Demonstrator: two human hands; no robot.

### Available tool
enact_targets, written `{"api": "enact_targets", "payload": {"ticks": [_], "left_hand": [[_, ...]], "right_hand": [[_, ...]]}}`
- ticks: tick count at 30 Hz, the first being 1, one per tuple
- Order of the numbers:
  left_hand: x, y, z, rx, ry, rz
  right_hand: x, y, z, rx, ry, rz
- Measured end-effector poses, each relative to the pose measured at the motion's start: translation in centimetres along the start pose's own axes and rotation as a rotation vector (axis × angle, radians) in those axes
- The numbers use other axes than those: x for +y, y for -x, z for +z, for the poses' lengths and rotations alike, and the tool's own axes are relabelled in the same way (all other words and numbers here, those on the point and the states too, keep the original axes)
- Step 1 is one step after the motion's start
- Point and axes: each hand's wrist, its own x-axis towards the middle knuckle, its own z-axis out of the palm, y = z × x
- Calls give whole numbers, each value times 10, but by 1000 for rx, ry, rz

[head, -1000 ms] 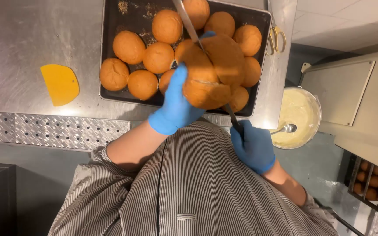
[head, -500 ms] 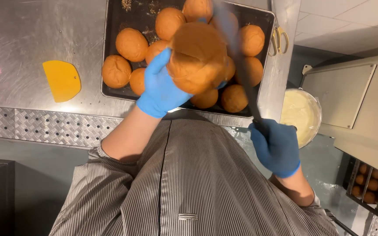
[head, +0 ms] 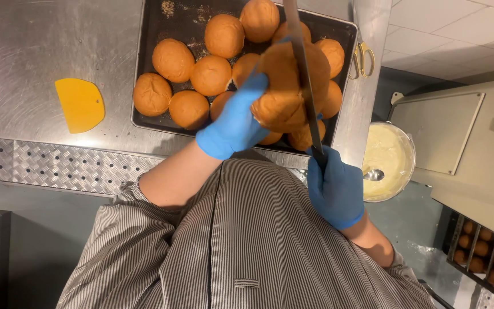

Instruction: Slicing baked buns on a tray using a long knife.

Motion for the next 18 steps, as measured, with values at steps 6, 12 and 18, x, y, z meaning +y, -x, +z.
{"api": "enact_targets", "payload": {"ticks": [6, 12, 18], "left_hand": [[20, -6, 5, 92, 81, 58], [-16, 2, -14, 108, 42, 63], [12, -4, -12, -25, 30, 13]], "right_hand": [[11, 9, 2, -59, 30, 76], [9, 8, 5, -96, 23, 73], [22, 13, 12, -101, -13, 100]]}}
